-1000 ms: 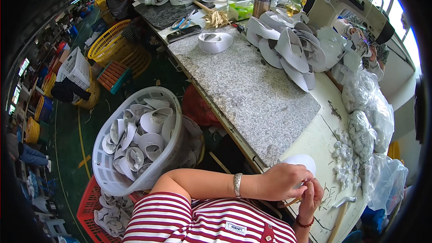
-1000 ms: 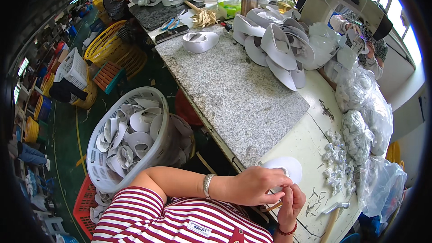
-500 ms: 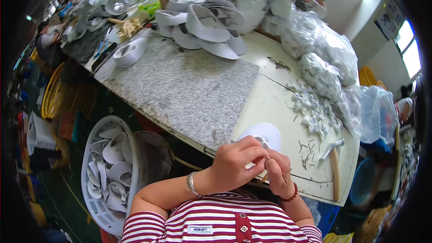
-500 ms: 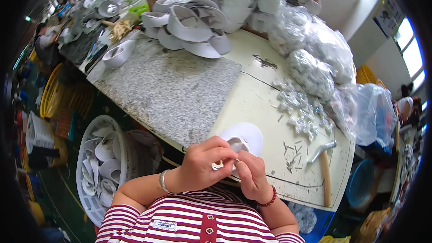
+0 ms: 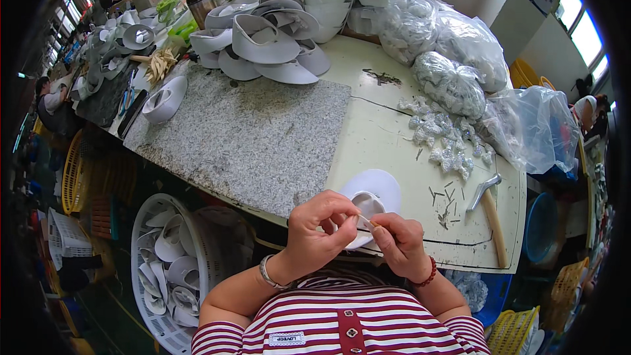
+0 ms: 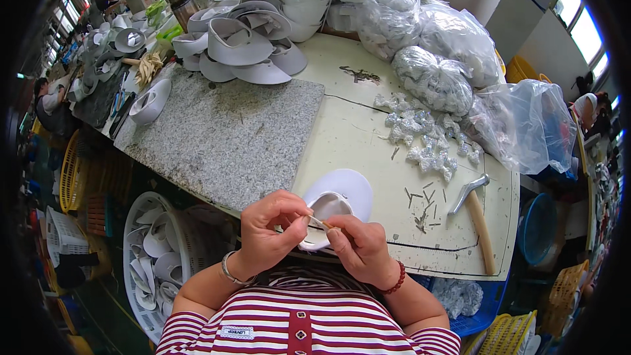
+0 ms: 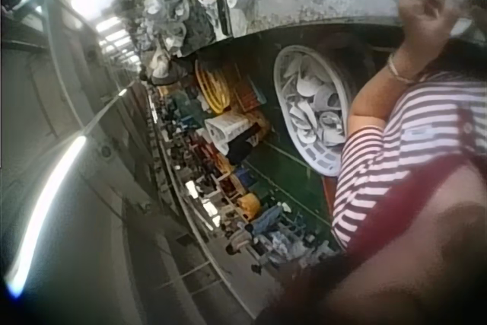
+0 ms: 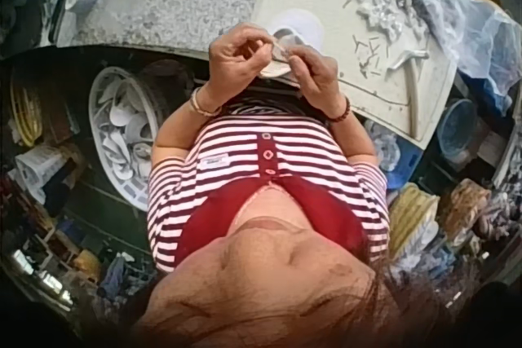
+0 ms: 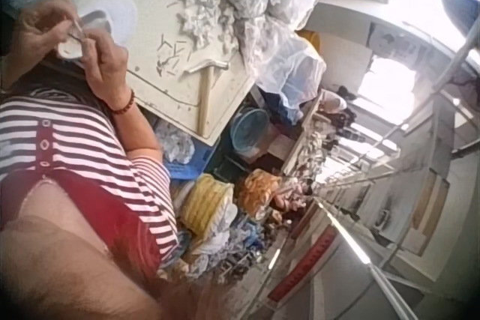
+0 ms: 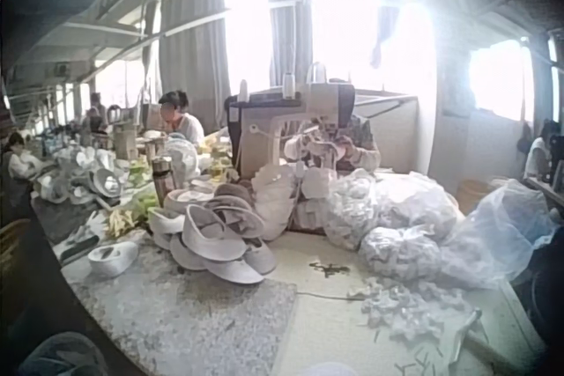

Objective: The person applies adhesive strips to shoe components by hand, then fits the components together.

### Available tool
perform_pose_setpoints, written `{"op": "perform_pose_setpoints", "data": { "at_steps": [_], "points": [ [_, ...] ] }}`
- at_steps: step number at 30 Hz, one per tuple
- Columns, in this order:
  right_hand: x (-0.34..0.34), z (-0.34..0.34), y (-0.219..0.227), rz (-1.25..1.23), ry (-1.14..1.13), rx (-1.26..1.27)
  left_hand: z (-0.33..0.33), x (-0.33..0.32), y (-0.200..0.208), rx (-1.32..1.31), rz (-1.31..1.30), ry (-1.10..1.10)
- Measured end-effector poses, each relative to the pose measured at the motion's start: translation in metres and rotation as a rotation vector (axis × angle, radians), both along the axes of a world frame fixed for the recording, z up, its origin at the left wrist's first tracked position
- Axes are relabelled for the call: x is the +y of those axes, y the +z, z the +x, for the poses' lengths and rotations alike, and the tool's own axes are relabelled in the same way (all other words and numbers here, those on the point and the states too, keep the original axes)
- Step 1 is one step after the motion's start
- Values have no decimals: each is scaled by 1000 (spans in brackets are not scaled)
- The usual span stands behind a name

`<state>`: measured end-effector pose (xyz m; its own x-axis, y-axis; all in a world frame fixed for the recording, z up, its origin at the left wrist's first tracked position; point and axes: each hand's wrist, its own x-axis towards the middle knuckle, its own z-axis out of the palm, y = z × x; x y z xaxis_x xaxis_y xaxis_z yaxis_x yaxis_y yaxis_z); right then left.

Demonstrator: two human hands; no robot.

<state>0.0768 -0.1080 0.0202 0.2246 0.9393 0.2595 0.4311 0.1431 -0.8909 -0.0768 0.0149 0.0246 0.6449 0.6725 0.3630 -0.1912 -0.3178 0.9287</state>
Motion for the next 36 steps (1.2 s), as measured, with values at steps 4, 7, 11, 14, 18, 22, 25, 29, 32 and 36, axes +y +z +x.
{"op": "perform_pose_setpoints", "data": {
  "at_steps": [4,7,11,14,18,22,25,29,32,36],
  "points": [
    [-1,3,6,-34,-11,-154,0,-1,-9,-7,-262,-31],
    [10,-1,7,125,-115,-346,1,-2,-7,31,-299,-70],
    [18,-2,9,271,-91,-294,4,1,5,83,-179,-152],
    [5,2,-1,80,-22,-35,8,5,7,77,-45,-148],
    [-1,6,-3,-1,-180,55,21,17,1,108,316,-82],
    [-6,19,-29,-21,-315,217,45,37,-1,516,556,36],
    [-12,25,-33,-185,-288,295,53,46,-5,698,708,-60],
    [-11,22,-41,-151,-266,213,59,43,-10,769,760,-196],
    [-12,24,-34,-208,-229,181,55,38,-21,694,627,-226],
    [-13,22,-34,-214,-230,208,52,30,-14,679,-13,-324]
  ]
}}
